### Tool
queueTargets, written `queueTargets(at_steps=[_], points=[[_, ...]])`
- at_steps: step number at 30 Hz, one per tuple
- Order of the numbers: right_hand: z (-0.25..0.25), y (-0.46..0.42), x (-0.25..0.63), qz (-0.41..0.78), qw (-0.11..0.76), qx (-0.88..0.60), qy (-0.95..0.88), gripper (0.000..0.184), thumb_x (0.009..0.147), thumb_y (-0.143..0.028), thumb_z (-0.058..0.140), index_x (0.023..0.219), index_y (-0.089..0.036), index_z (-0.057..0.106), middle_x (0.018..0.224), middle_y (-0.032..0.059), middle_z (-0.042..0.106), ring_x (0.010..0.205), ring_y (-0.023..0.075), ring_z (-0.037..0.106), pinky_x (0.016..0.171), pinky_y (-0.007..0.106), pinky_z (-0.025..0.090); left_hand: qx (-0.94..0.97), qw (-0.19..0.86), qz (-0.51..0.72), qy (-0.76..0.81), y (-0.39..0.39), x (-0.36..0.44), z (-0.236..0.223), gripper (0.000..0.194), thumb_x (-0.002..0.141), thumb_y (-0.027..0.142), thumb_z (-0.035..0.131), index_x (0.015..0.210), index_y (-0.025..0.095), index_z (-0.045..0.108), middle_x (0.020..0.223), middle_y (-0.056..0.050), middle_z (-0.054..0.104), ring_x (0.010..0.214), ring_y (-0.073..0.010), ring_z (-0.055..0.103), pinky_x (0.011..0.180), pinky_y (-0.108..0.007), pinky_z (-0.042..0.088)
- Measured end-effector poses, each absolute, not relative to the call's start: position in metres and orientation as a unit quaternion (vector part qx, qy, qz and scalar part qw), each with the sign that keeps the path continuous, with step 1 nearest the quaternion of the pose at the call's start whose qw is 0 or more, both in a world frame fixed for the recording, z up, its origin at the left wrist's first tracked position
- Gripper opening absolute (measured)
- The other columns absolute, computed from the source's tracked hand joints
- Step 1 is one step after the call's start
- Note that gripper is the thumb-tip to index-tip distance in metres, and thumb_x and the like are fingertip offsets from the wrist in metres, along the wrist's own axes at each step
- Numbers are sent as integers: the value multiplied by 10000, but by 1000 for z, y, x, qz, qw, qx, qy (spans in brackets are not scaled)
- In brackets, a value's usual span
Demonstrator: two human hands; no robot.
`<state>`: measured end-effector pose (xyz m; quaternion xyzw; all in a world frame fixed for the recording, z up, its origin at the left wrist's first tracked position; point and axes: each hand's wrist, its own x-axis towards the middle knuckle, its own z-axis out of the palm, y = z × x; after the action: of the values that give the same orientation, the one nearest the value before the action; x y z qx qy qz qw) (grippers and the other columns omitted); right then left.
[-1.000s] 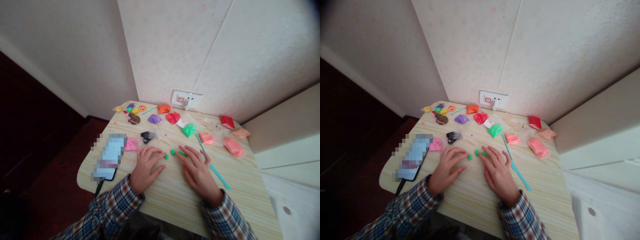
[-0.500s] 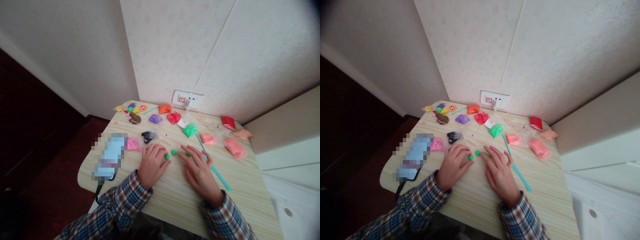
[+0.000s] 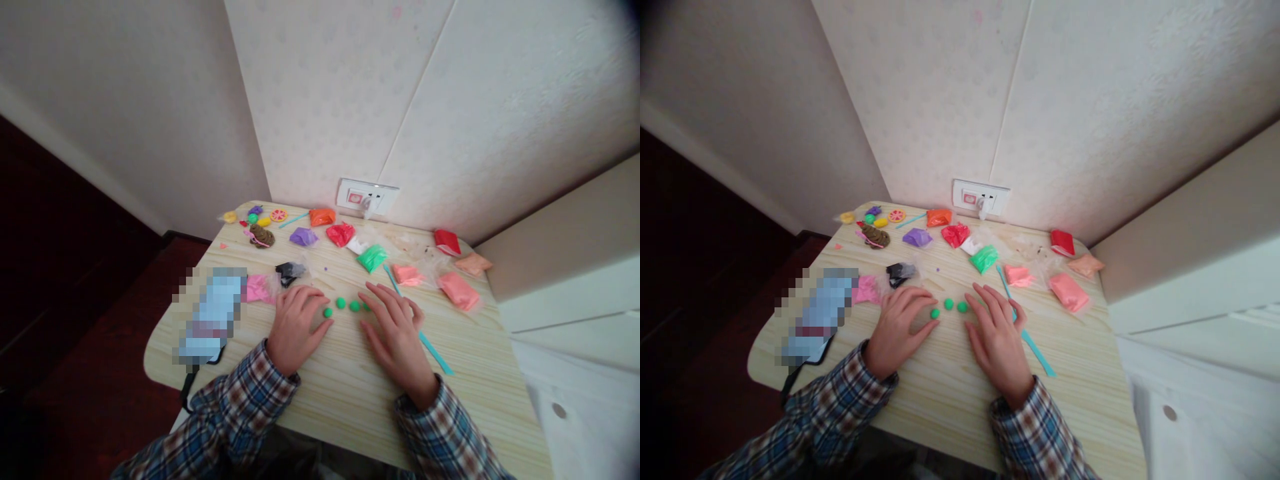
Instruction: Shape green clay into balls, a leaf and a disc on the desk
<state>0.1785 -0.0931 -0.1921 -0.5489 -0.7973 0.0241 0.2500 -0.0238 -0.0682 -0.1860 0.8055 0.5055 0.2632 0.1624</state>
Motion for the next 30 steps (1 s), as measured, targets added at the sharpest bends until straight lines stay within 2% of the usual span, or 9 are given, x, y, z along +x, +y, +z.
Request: queueTargets(at_steps=[4,9,19,30], points=[[-192,-92,178,24,251,-545,-799,347,905,-213,455,1250,-210,478,1357,106,501,1260,261,424,997,455,240,801,176,268,506,-68,-26,-186,149,802,193,624,949,213,638,1048,-48,629,1066,-241,509,890,-413,356],[-192,-86,168,31,252,-539,-803,324,904,-232,471,1227,-219,490,1361,111,495,1260,259,422,996,460,248,802,166,265,509,-65,-23,-185,123,806,217,633,928,203,631,1049,-52,625,1061,-239,511,882,-410,360],[-195,-72,153,56,269,-555,-786,101,891,-268,528,976,-229,565,1368,91,488,1274,248,411,1003,467,233,797,162,275,512,-66,-23,-186,138,783,238,669,907,197,624,1033,-49,628,1049,-239,515,881,-409,364],[-195,-82,155,60,262,-553,-789,131,888,-258,529,1004,-252,590,1383,79,472,1276,266,409,1004,491,215,796,176,262,517,-66,-22,-186,145,780,257,677,902,202,624,1041,-47,619,1054,-239,507,882,-408,367]])
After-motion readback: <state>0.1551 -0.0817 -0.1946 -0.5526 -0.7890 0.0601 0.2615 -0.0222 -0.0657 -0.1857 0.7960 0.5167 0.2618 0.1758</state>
